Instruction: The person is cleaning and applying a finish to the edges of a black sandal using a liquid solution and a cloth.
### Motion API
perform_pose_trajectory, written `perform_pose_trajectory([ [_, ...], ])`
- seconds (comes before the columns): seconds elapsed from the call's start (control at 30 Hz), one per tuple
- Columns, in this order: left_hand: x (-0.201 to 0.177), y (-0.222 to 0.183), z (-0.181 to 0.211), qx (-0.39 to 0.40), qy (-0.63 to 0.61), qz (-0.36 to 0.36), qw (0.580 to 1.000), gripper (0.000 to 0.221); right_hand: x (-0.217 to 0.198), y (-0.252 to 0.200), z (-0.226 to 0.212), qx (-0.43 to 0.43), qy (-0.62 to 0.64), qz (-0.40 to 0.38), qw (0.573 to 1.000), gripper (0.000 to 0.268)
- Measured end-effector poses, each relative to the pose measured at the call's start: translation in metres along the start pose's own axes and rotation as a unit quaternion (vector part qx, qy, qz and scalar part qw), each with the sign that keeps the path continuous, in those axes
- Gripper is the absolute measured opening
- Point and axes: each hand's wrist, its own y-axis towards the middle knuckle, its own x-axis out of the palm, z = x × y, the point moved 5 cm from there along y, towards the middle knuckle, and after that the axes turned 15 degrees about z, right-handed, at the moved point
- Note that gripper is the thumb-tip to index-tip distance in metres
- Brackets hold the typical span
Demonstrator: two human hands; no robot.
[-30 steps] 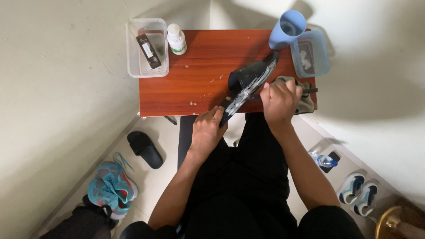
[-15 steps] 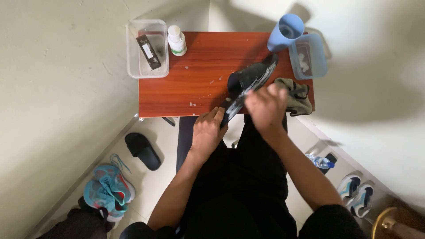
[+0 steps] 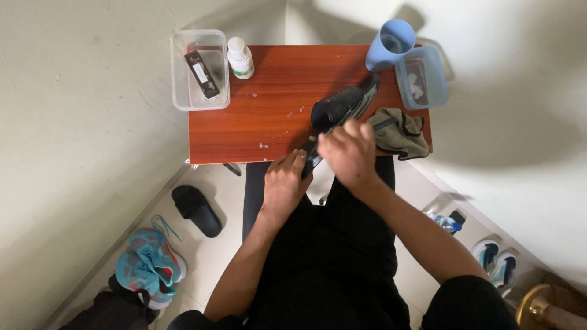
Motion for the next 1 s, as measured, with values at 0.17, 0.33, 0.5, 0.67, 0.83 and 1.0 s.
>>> perform_pose_trajectory([
  [0.17, -0.004, 0.008, -0.001, 0.003, 0.003, -0.004, 1.0, 0.047, -0.002, -0.007, 0.071, 0.031, -0.079, -0.005, 0.996, 0.04],
  [0.33, -0.003, 0.01, -0.01, -0.036, 0.0, -0.012, 0.999, 0.051, -0.016, -0.012, 0.107, 0.129, -0.047, -0.018, 0.99, 0.048],
  [0.5, -0.018, 0.025, -0.005, -0.067, -0.025, -0.025, 0.997, 0.062, -0.028, -0.005, 0.132, 0.371, 0.053, -0.183, 0.909, 0.059],
  [0.67, -0.041, 0.06, 0.015, -0.085, -0.071, -0.042, 0.993, 0.078, -0.038, 0.004, 0.158, 0.469, 0.067, -0.252, 0.844, 0.041],
  [0.83, -0.037, 0.102, 0.028, -0.065, -0.117, -0.055, 0.99, 0.084, -0.038, 0.001, 0.199, 0.455, 0.031, -0.28, 0.845, 0.041],
  [1.0, -0.006, 0.155, 0.044, 0.022, -0.169, -0.009, 0.985, 0.052, -0.036, 0.039, 0.213, 0.294, -0.021, -0.193, 0.936, 0.008],
])
